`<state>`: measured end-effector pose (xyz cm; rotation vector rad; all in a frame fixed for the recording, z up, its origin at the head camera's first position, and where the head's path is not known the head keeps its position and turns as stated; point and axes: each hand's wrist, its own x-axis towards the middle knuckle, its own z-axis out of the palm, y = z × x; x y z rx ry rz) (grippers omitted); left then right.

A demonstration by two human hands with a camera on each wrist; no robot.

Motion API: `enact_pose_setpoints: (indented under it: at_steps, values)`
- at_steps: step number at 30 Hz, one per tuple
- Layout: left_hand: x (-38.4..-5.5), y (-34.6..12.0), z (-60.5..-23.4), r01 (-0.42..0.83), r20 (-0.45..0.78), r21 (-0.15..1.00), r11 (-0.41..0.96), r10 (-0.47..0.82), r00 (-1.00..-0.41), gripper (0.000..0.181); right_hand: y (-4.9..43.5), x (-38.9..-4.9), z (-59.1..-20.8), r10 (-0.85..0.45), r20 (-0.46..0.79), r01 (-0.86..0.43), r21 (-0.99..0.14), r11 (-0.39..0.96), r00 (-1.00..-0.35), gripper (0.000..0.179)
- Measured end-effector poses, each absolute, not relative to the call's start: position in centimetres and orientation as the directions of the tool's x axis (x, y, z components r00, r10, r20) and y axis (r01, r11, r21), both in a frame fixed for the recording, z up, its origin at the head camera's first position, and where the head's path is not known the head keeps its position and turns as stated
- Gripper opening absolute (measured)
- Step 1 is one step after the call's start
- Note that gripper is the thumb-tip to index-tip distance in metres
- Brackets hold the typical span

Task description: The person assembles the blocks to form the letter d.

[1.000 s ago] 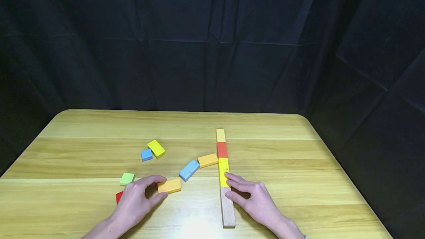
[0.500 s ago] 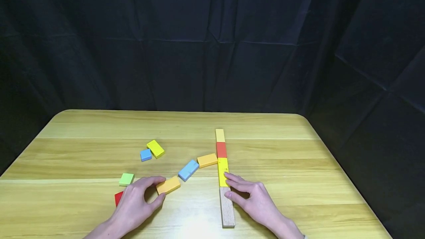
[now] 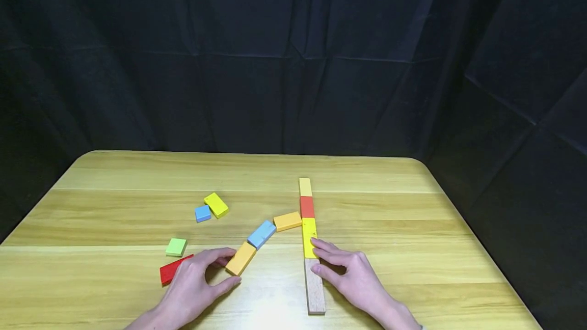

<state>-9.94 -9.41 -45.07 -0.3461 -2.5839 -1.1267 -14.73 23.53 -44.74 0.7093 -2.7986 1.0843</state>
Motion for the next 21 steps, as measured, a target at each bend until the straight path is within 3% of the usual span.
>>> enact_pose_setpoints:
  at_steps: [21]
  values:
    - [-9.74, -8.89, -45.12, 0.370, 0.368, 0.705, 0.605, 0.133, -0.920, 0.041, 23.54, -14.81, -44.70, -0.403, 0.222, -0.448, -0.621, 0.644, -0.888, 0.043]
